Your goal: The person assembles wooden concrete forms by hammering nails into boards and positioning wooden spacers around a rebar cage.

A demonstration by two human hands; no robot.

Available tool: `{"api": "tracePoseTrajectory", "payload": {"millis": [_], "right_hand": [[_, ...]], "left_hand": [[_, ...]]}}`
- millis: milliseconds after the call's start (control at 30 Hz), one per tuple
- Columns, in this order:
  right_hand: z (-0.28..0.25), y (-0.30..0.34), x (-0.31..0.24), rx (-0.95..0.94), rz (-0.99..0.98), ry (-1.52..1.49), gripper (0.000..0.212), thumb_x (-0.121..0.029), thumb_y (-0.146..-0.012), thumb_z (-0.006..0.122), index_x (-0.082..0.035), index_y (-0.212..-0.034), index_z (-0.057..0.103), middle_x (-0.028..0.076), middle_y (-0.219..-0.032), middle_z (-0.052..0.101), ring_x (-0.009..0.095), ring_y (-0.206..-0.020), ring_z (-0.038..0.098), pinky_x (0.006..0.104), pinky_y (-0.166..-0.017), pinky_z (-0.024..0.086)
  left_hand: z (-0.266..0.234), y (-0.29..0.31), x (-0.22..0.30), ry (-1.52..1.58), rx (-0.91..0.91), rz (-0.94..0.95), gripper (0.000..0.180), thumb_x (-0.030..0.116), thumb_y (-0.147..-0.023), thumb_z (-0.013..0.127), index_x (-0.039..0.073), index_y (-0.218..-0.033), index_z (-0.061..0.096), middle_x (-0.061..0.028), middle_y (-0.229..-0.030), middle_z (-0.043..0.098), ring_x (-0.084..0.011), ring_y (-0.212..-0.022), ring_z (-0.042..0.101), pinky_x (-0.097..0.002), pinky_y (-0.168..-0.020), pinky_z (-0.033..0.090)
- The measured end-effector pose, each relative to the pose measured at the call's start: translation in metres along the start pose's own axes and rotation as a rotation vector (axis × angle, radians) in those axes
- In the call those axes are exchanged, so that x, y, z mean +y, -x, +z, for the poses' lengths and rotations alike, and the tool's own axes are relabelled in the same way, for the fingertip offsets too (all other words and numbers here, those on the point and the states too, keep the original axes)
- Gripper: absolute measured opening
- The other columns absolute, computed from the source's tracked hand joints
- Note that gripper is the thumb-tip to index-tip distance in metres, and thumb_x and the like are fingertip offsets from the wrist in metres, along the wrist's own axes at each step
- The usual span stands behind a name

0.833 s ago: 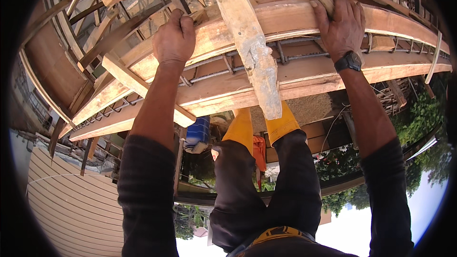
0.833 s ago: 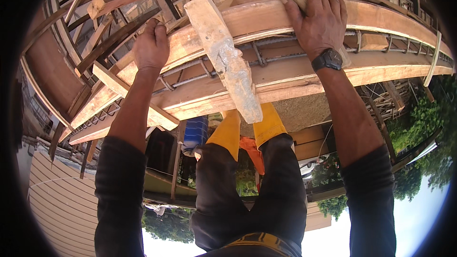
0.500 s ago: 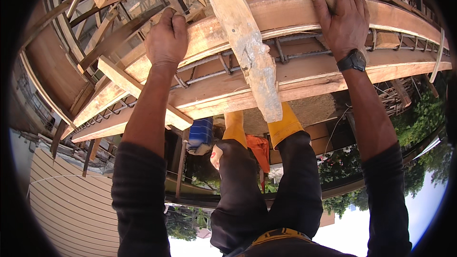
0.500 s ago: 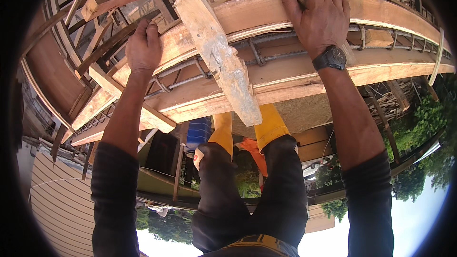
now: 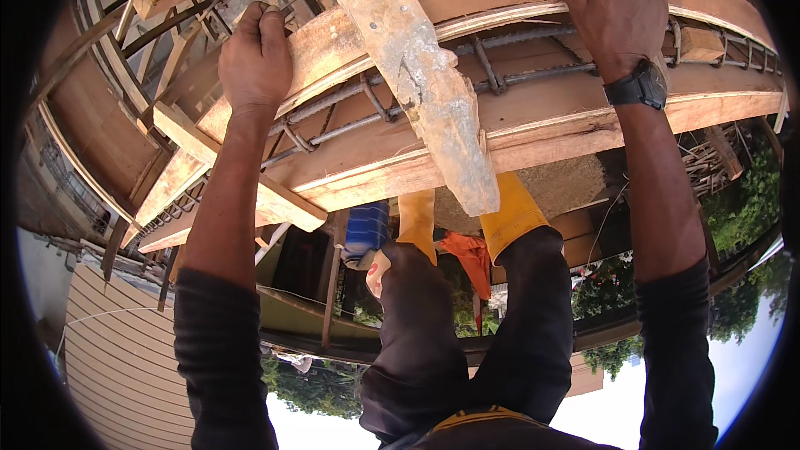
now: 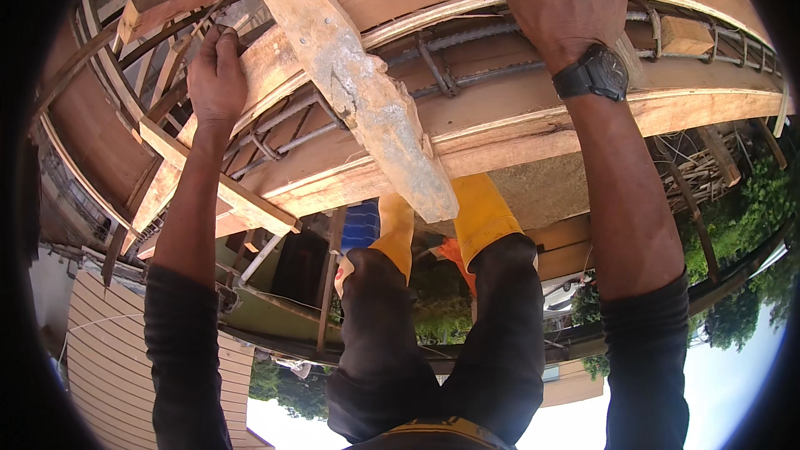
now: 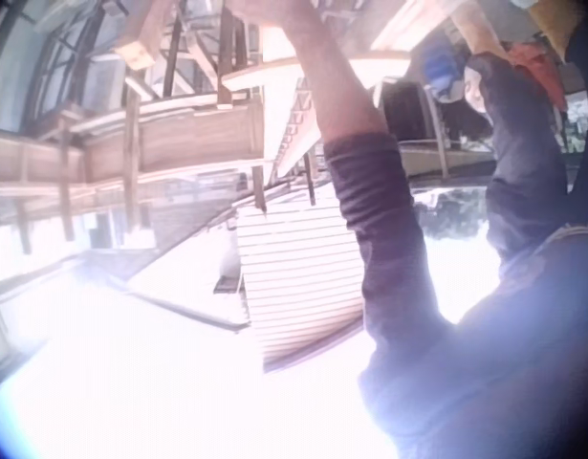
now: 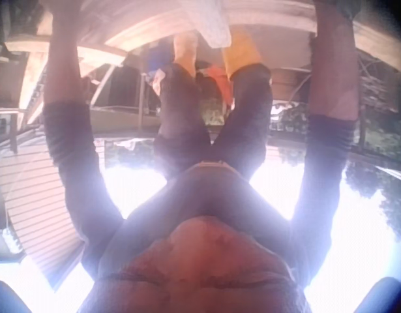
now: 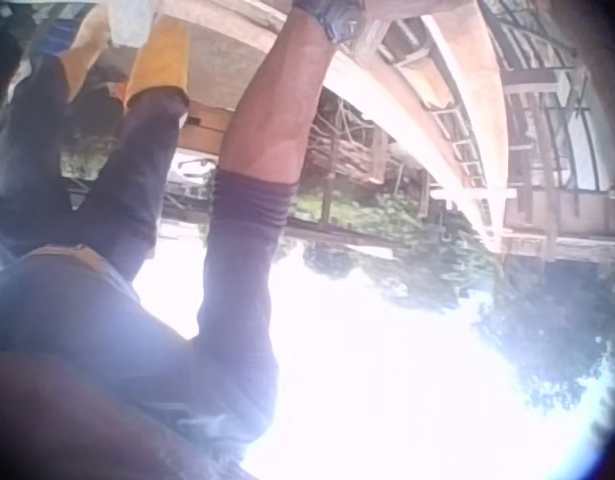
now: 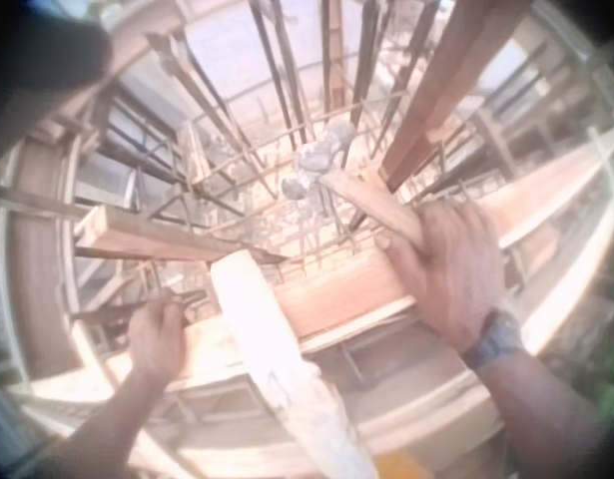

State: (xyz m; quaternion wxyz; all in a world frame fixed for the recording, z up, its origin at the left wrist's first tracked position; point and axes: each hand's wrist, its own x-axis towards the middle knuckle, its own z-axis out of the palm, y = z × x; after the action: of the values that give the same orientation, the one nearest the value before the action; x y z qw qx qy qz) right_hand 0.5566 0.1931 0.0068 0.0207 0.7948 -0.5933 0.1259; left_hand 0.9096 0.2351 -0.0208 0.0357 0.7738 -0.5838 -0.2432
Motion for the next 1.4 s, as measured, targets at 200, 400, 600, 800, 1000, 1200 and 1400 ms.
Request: {"api": "tracePoseTrajectory", "payload": {"millis": [200,400,600,800,1000,1200,1400], "right_hand": [[0.006,0.003,-0.005,0.029,0.133,-0.051,0.033,-0.031,-0.089,0.072,-0.001,-0.090,0.059,0.017,-0.086,0.058,0.038,-0.088,0.056,0.0493,-0.078,0.046],[0.008,0.004,-0.002,0.022,0.164,0.001,0.036,-0.035,-0.090,0.071,-0.002,-0.083,0.060,0.012,-0.075,0.057,0.028,-0.072,0.056,0.0434,-0.067,0.047],[-0.001,0.004,-0.013,-0.073,0.316,-0.106,0.039,-0.042,-0.094,0.069,-0.006,-0.082,0.063,0.008,-0.071,0.060,0.019,-0.065,0.056,0.0368,-0.063,0.048],[0.001,0.011,-0.003,-0.034,0.225,-0.135,0.040,-0.045,-0.094,0.068,-0.006,-0.090,0.069,0.008,-0.074,0.064,0.020,-0.067,0.058,0.0357,-0.066,0.050],[-0.018,0.014,-0.012,0.076,0.270,-0.238,0.040,-0.039,-0.095,0.067,0.000,-0.101,0.068,0.018,-0.078,0.064,0.035,-0.080,0.063,0.0439,-0.076,0.052],[-0.102,0.065,-0.041,-0.003,0.205,-0.446,0.051,-0.047,-0.099,0.064,0.000,-0.119,0.061,0.012,-0.089,0.067,0.019,-0.084,0.064,0.0348,-0.077,0.051],[-0.154,0.130,-0.093,-0.332,0.513,-0.643,0.048,-0.039,-0.092,0.076,0.004,-0.100,0.058,0.013,-0.069,0.062,0.019,-0.065,0.064,0.0364,-0.061,0.050]], "left_hand": [[0.005,0.000,-0.004,0.227,0.050,0.082,0.034,0.032,-0.100,0.050,0.002,-0.088,0.062,-0.0142,-0.067,0.060,-0.0228,-0.062,0.056,-0.0373,-0.067,0.048],[0.004,0.002,-0.008,0.286,0.001,0.065,0.033,0.029,-0.102,0.052,0.000,-0.096,0.066,-0.0049,-0.080,0.065,-0.0130,-0.078,0.055,-0.0293,-0.078,0.045],[0.006,0.006,-0.005,0.271,0.033,0.119,0.041,0.033,-0.102,0.048,-0.004,-0.104,0.066,-0.0127,-0.085,0.068,-0.0208,-0.081,0.059,-0.0341,-0.082,0.047],[0.007,0.004,-0.007,0.155,0.140,0.240,0.038,0.029,-0.101,0.047,-0.004,-0.104,0.065,-0.0242,-0.087,0.067,-0.0407,-0.082,0.059,-0.0426,-0.083,0.046],[0.007,0.005,-0.010,0.214,0.119,0.209,0.035,0.026,-0.105,0.047,-0.005,-0.107,0.064,-0.0098,-0.090,0.067,-0.0166,-0.086,0.057,-0.0313,-0.087,0.045],[0.006,0.013,-0.002,0.104,0.201,0.178,0.040,0.036,-0.102,0.050,-0.001,-0.108,0.065,-0.0231,-0.093,0.070,-0.0419,-0.089,0.066,-0.0441,-0.084,0.049],[-0.003,0.018,-0.001,0.117,0.165,0.156,0.039,0.037,-0.101,0.048,0.003,-0.108,0.065,-0.0260,-0.095,0.068,-0.0474,-0.095,0.063,-0.0497,-0.083,0.049]]}}
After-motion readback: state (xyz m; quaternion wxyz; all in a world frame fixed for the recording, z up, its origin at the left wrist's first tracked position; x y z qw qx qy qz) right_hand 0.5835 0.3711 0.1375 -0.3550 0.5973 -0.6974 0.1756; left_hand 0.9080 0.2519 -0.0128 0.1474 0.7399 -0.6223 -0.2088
